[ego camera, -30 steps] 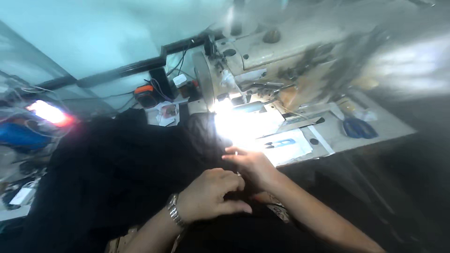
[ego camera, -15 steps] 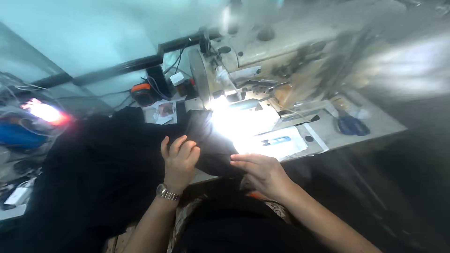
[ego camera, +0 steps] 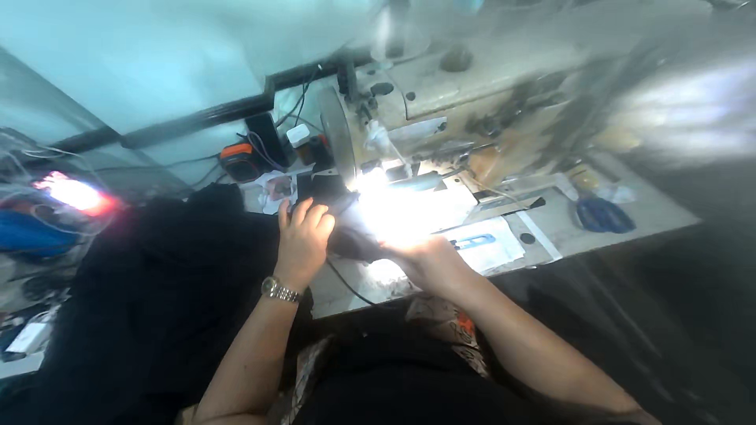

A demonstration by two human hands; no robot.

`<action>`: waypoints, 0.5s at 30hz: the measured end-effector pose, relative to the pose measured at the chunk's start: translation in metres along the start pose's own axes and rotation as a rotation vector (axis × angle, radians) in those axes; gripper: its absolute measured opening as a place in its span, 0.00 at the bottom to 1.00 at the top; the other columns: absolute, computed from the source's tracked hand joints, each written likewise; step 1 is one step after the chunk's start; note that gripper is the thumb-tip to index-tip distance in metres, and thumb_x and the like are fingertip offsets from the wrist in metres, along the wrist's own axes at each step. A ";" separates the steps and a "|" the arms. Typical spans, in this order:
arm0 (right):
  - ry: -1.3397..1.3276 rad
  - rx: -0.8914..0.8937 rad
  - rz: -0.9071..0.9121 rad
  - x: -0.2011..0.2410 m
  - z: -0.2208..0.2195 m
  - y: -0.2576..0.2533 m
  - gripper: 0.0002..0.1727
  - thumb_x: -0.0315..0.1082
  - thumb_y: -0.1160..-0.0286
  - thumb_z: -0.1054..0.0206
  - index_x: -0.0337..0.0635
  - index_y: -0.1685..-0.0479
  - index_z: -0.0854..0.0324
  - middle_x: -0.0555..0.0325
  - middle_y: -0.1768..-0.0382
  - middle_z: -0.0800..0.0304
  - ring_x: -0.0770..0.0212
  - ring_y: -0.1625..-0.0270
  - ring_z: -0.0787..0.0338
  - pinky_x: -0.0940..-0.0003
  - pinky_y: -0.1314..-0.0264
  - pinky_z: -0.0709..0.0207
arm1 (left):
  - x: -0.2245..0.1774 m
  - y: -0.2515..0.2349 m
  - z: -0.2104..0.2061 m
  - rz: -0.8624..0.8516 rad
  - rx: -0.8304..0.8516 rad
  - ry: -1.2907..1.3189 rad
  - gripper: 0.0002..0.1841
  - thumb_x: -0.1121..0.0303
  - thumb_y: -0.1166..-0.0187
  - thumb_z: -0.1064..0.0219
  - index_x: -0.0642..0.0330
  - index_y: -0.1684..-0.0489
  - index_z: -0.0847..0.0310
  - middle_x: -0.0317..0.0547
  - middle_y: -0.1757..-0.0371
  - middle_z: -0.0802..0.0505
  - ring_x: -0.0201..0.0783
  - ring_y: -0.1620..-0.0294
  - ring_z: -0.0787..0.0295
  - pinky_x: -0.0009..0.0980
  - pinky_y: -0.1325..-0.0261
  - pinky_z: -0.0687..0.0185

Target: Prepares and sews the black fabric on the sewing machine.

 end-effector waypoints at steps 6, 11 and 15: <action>0.010 -0.015 -0.019 0.001 -0.006 0.002 0.13 0.37 0.13 0.40 0.48 0.52 0.08 0.57 0.52 0.03 0.55 0.53 0.03 0.54 0.53 0.10 | -0.021 -0.001 0.015 -0.154 0.146 0.250 0.20 0.80 0.44 0.25 0.46 0.54 0.08 0.32 0.20 0.17 0.50 0.07 0.43 0.69 0.10 0.55; -0.041 0.005 0.002 0.002 -0.002 0.015 0.15 0.35 0.11 0.43 0.46 0.50 0.08 0.61 0.39 0.05 0.61 0.47 0.03 0.61 0.50 0.10 | -0.016 0.009 0.004 -0.176 0.128 0.265 0.29 0.85 0.39 0.31 0.46 0.38 0.11 0.31 0.34 0.07 0.49 0.12 0.32 0.72 0.11 0.54; 0.047 -0.067 -0.007 -0.004 -0.005 -0.001 0.14 0.37 0.13 0.41 0.50 0.48 0.08 0.55 0.64 0.05 0.54 0.65 0.05 0.53 0.67 0.13 | -0.006 -0.003 -0.004 -0.143 0.124 0.260 0.27 0.83 0.31 0.36 0.40 0.38 0.10 0.27 0.33 0.08 0.46 0.12 0.31 0.71 0.11 0.54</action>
Point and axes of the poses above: each hand's wrist, its own y-axis away from the middle knuckle, its own z-axis out of the back of the hand, x = y × z, the point moved 4 cm from there along -y, towards the middle knuckle
